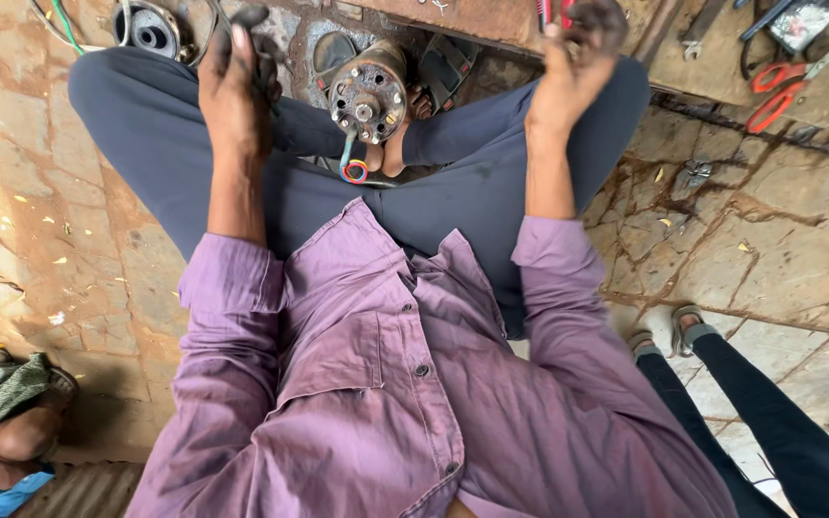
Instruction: The person disassembles and repairs an electric motor by hand, using pliers and a screwdriver to manipulate internal wires and components on a workbench.
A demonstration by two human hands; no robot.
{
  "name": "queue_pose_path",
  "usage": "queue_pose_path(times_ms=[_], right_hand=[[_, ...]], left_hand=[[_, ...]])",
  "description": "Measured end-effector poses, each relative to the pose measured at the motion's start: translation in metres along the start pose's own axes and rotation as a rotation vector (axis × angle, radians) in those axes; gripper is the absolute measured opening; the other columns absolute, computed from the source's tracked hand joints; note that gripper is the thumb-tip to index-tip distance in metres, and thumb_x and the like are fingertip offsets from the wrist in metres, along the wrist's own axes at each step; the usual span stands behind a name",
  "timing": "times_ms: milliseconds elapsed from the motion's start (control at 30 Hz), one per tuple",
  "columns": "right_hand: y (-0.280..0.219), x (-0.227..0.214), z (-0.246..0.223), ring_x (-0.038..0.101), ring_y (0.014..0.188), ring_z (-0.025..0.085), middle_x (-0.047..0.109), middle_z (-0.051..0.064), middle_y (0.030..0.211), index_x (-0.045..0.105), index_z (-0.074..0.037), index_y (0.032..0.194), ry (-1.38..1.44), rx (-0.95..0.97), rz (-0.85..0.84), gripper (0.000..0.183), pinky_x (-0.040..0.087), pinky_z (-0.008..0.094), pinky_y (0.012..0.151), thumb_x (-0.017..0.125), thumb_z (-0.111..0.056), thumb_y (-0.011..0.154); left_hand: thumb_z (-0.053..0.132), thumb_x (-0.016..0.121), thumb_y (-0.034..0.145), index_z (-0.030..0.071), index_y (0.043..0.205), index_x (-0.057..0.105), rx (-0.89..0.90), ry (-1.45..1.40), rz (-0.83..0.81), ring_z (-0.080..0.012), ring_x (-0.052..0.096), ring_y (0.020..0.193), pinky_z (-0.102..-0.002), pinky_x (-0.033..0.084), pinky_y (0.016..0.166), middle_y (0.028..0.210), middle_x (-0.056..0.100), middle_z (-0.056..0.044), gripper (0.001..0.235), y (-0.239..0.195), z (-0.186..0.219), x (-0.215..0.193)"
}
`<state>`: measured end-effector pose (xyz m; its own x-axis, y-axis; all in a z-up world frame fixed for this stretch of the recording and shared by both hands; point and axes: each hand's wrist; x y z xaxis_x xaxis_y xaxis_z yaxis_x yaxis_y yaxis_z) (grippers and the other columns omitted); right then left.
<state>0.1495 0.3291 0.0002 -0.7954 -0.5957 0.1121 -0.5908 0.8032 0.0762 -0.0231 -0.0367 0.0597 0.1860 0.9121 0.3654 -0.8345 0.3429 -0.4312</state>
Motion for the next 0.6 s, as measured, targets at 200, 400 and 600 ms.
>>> queue_pose_path(times_ms=[200, 400, 600], right_hand=[[0.032, -0.016, 0.047, 0.062, 0.101, 0.018, 0.068, 0.007, 0.111, 0.062, -0.001, 0.120, 0.082, 0.099, -0.013, 0.027, 0.050, 0.033, 0.092, 0.075, 0.008, 0.098], [0.022, -0.021, 0.065, 0.054, 0.072, 0.011, 0.064, 0.001, 0.090, 0.061, -0.006, 0.113, -0.102, 0.331, -0.089, 0.027, 0.042, 0.028, 0.060, 0.078, -0.005, 0.093], [0.014, 0.012, 0.029, 0.067, 0.078, 0.012, 0.073, 0.003, 0.097, 0.065, -0.008, 0.124, -0.163, 0.543, -0.265, 0.029, 0.052, 0.028, 0.064, 0.070, -0.028, 0.104]], left_hand=[[0.007, 0.050, 0.108, -0.004, 0.148, 0.049, -0.241, -0.210, 0.065, -0.0226, 0.069, 0.078, -0.038, 0.060, 0.072, 0.101, 0.072, -0.017, 0.041, 0.023, 0.013, 0.012], [0.000, 0.051, 0.103, 0.001, 0.152, 0.044, -0.193, 0.194, -0.077, -0.0182, 0.068, 0.069, -0.035, 0.059, 0.062, 0.104, 0.075, -0.014, 0.050, 0.024, 0.014, 0.051], [0.000, 0.068, 0.112, -0.007, 0.140, 0.063, 0.106, 0.547, -0.314, -0.0223, 0.071, 0.095, -0.036, 0.060, 0.092, 0.113, 0.077, -0.015, 0.029, 0.043, -0.015, 0.120]])
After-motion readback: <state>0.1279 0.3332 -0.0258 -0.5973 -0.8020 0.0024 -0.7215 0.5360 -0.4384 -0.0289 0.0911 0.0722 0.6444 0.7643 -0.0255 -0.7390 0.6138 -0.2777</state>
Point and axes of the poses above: each hand's wrist, its own y-axis towards the middle knuckle, its own x-axis out of the palm, z = x × y
